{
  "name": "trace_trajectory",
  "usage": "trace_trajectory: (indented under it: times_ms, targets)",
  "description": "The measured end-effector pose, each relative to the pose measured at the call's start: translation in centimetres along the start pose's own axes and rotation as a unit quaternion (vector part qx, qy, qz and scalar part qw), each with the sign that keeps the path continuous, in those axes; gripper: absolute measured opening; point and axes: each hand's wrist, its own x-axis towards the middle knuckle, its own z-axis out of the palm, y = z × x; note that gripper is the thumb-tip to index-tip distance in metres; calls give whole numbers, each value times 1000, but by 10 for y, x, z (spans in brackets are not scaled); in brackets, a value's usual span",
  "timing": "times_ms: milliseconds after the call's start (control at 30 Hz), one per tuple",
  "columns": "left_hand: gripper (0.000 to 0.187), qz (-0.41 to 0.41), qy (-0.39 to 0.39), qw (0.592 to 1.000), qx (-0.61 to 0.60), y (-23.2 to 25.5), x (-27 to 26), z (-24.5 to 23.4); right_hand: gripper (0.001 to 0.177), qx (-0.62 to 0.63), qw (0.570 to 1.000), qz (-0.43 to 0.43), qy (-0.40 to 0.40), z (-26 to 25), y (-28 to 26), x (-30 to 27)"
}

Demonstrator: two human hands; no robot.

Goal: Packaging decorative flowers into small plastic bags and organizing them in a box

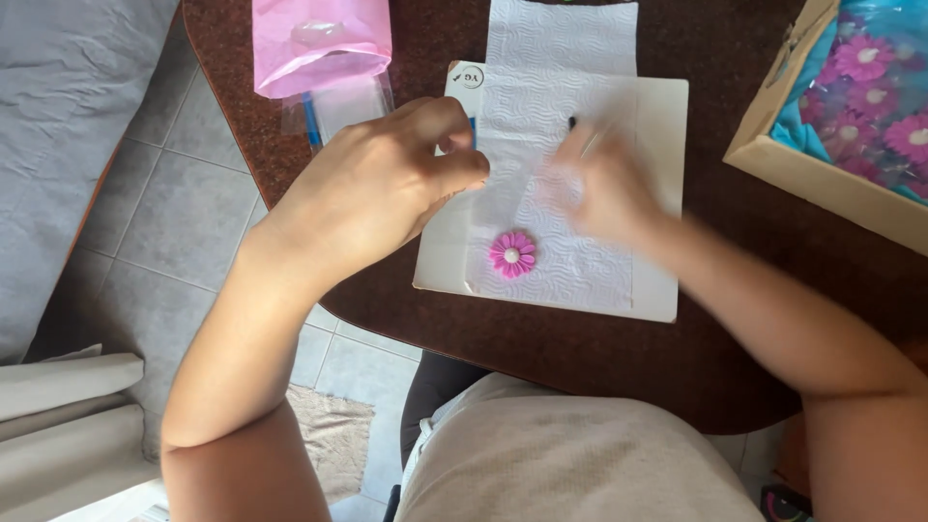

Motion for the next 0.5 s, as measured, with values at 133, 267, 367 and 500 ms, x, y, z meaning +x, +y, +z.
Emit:
trace_trajectory:
  times_ms: [133, 267, 367, 500]
  targets:
    - [16, 3, 2, 1000, -11, -6, -1, 3, 79, -23, 988, -23, -151, 5, -58, -29]
    - [15, 20, 11, 999, -47, -8, 0, 2, 55, 23, 996, -50, -73, 9, -65, -41]
    - [10, 28, 24, 996, -85, -13, 0, 5, 70, 90, 994, -54, -40, 12, -67, -49]
    - [10, 22, 15, 996, -83, -16, -2, 12, 44, 266, 962, 47, -42, -7, -81, -55]
